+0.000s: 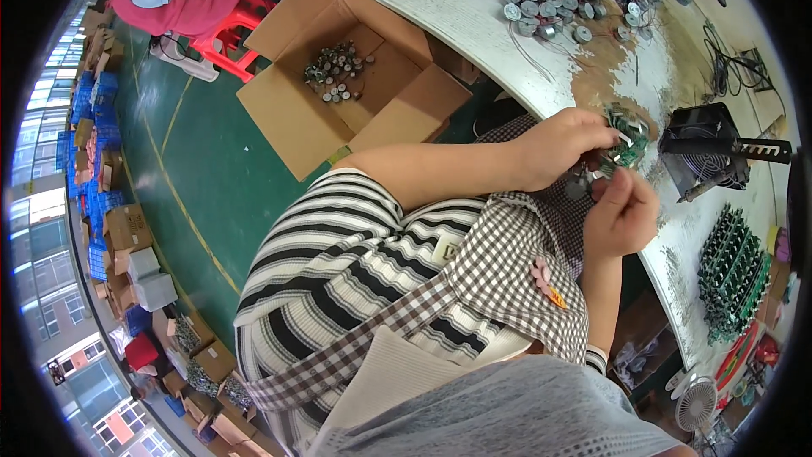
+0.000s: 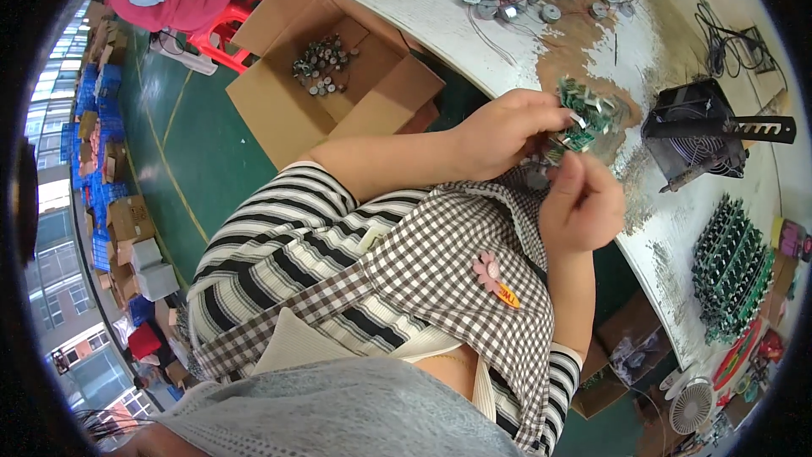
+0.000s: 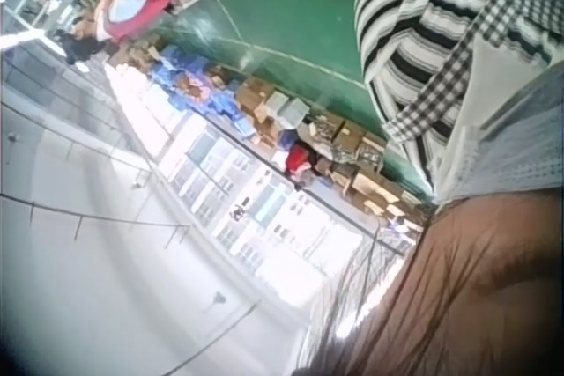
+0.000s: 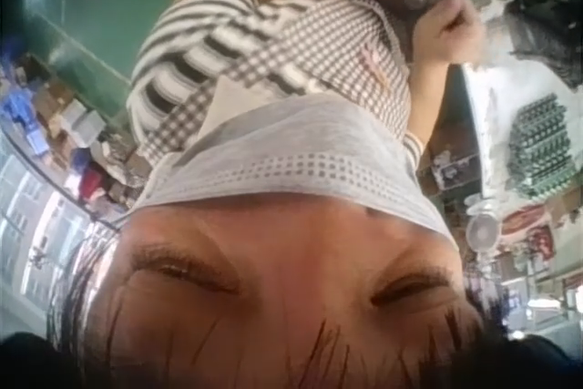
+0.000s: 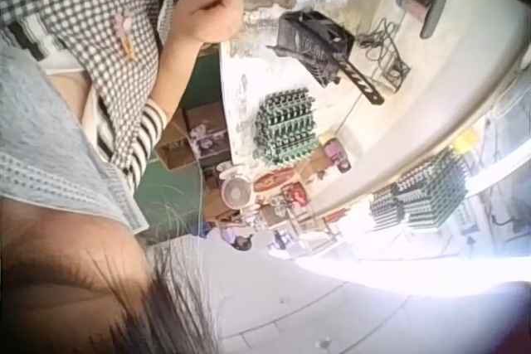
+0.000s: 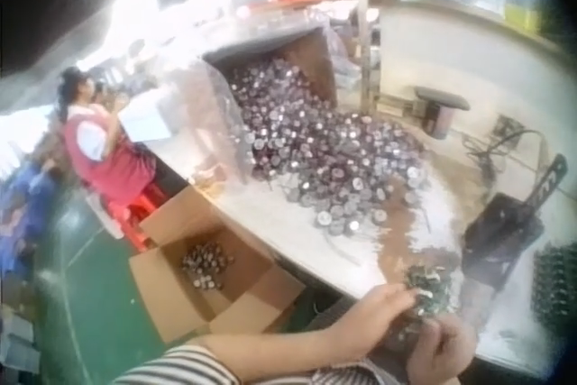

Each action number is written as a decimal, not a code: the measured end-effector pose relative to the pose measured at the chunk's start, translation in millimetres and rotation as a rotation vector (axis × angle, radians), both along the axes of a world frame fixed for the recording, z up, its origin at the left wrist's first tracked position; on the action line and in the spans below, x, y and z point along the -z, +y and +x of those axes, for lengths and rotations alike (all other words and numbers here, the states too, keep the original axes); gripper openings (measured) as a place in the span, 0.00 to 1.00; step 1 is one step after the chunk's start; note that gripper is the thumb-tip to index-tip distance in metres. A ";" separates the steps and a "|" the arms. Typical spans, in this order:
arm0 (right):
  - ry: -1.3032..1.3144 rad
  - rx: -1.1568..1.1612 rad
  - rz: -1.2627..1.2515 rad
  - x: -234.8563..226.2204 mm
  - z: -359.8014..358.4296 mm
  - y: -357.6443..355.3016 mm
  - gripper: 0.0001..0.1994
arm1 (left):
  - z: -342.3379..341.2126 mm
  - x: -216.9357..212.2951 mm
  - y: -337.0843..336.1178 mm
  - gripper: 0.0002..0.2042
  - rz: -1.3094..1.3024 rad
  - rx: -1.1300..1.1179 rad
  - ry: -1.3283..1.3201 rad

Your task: The person solders small motor wires onto a printed circuit board using a soldering iron and solder wire.

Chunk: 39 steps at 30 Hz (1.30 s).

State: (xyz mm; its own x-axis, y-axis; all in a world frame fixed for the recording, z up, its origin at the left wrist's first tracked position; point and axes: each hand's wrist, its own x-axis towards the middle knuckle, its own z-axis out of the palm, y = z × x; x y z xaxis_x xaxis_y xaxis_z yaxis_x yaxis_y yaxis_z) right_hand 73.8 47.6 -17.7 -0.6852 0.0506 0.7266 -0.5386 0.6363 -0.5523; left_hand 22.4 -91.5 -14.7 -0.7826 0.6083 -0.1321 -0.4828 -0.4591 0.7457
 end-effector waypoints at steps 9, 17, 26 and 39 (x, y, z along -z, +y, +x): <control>0.141 -0.189 0.204 -1.1 -8.5 22.7 0.12 | 11.7 47.3 -56.6 0.10 -0.737 -0.399 0.601; 0.221 0.199 0.200 -1.7 27.5 117.5 0.13 | -97.9 154.8 -286.5 0.15 -0.602 -1.039 -0.088; 0.266 1.270 0.333 -40.7 72.3 281.5 0.09 | -112.6 94.1 -202.4 0.20 -1.002 -1.435 0.571; 0.291 1.200 0.440 -58.9 95.9 288.6 0.05 | -1.0 -8.4 34.1 0.14 -0.518 -0.429 1.347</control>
